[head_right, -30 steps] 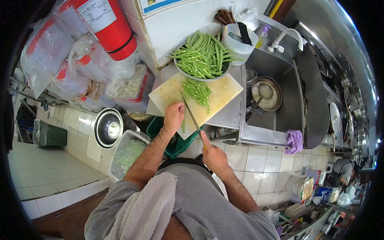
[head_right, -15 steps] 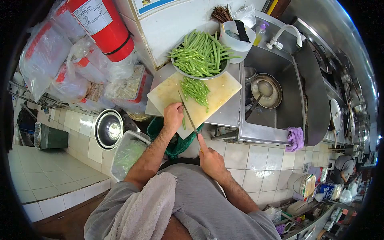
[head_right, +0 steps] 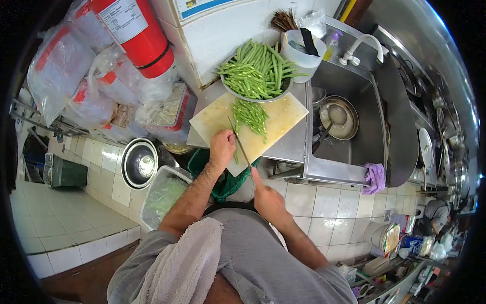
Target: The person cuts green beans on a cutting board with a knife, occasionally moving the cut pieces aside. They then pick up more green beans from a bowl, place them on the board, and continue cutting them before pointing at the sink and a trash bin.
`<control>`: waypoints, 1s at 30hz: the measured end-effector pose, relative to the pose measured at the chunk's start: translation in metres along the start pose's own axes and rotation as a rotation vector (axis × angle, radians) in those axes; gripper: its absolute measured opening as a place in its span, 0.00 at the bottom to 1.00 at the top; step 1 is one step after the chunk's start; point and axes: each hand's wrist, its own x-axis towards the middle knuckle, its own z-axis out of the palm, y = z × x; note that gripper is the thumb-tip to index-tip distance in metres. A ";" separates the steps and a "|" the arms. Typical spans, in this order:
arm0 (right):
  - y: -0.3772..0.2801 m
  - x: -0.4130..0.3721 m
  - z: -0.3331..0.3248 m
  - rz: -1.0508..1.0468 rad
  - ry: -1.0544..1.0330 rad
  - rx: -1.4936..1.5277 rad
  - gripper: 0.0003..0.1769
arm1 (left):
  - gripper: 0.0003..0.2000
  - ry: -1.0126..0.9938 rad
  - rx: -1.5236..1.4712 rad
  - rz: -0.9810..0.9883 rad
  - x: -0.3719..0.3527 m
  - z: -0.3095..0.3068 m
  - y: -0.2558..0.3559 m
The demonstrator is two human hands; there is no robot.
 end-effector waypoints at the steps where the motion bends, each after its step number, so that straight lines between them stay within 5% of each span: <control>1: 0.012 -0.016 0.002 -0.020 0.021 0.067 0.38 | 0.04 -0.018 0.005 0.022 -0.002 -0.001 0.001; 8: 0.013 0.012 0.002 0.043 0.104 0.169 0.38 | 0.08 -0.176 0.101 0.047 -0.018 -0.009 0.006; 13: 0.003 0.022 -0.003 0.038 0.072 0.165 0.38 | 0.07 0.005 -0.019 -0.015 -0.001 0.005 0.002; 30: 0.005 -0.023 -0.001 -0.040 0.053 0.189 0.38 | 0.06 0.013 -0.034 -0.049 -0.001 0.006 -0.001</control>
